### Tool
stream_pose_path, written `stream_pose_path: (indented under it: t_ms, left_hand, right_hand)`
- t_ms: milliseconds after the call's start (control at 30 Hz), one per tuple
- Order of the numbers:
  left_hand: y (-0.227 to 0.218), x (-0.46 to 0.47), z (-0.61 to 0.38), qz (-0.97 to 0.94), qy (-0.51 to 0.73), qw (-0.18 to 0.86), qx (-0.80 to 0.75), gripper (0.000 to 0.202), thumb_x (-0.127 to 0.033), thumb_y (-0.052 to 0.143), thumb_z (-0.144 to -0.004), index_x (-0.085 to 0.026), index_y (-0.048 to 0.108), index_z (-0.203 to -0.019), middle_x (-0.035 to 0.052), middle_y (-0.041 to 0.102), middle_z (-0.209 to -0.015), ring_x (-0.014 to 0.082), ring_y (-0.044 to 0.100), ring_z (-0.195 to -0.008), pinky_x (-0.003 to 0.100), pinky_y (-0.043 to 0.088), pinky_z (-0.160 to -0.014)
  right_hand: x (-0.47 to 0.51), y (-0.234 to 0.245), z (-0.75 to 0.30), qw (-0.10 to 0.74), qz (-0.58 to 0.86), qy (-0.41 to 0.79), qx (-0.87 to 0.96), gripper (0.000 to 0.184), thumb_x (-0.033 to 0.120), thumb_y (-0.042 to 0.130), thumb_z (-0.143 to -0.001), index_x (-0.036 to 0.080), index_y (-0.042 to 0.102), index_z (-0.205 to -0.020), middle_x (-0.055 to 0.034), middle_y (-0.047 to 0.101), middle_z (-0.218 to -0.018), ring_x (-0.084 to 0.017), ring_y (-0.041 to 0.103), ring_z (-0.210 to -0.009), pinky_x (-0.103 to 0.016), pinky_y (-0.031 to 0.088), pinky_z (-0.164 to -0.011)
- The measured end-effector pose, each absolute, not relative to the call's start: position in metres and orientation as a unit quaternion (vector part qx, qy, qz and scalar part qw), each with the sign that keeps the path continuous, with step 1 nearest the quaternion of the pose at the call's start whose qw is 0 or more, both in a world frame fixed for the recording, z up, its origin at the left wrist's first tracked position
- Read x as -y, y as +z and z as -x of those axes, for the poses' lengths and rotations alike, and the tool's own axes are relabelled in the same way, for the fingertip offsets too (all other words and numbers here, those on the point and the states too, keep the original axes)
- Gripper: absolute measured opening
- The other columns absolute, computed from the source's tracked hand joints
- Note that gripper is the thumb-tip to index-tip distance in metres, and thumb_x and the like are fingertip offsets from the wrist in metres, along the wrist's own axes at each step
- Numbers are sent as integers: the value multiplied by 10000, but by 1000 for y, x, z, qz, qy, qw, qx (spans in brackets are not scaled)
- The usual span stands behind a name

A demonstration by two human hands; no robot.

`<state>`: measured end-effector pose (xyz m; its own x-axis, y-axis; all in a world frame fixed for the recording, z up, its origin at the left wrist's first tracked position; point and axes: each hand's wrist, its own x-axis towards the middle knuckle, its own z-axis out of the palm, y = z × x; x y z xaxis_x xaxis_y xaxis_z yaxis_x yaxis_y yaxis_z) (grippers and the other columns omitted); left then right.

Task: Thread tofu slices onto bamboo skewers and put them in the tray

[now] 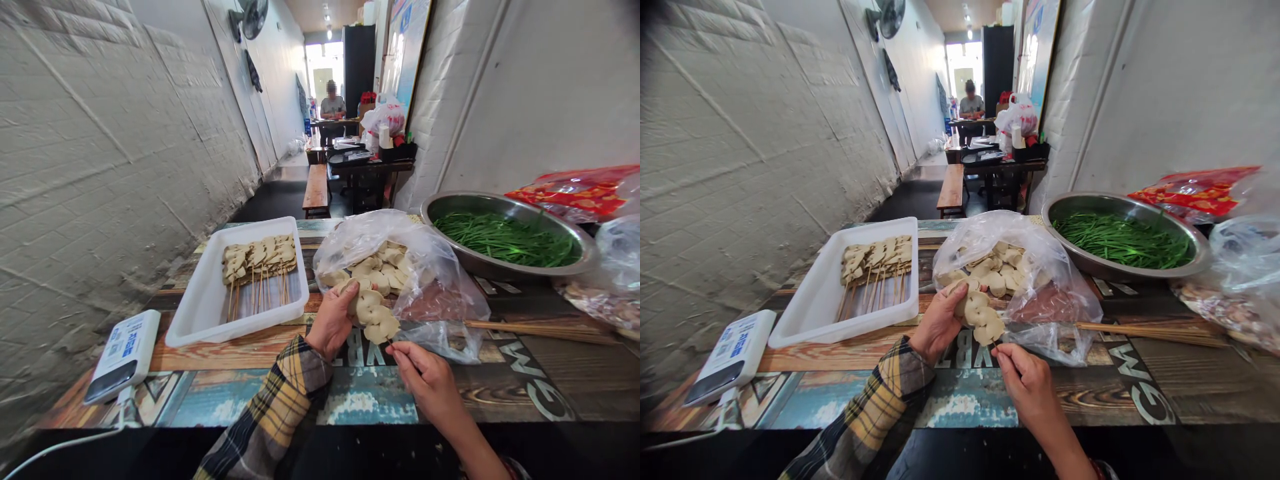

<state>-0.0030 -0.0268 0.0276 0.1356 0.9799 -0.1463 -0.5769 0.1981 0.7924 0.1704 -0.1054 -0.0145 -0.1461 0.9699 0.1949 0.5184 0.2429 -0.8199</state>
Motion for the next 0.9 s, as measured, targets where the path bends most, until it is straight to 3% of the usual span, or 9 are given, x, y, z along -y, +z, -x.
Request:
stream_pose_path:
  t_ms: [300,700,900]
  left_hand:
    - [31,30,2,-299,554,700,-337,361,-397,761,-708,-99,714,-906,94,717,-776,194,678,-736,269,532,-670]
    - [22,25,4,-294,555,702,-334,344,-374,760,-710,-111,695,-923,84,719,-803,175,668,-701,255,518,-624]
    - [19,18,14,-273,598,673,-339,315,-355,763,-703,-121,675,-895,68,717,-830,175,671,-739,259,521,-660]
  right_hand:
    - [106,-14,-171,381,531,304,694,367,396,429,-928,162,708,-883,-15,624,-556,-154,573,-458,-239,440,-490]
    - [104,-15,-171,374,530,349,676,367,404,439,-926,149,704,-917,27,536,-465,-145,544,-427,-242,436,-496]
    - [105,-24,-172,365,534,349,678,342,401,492,-908,144,702,-989,-25,642,-612,-169,605,-521,-254,468,-516]
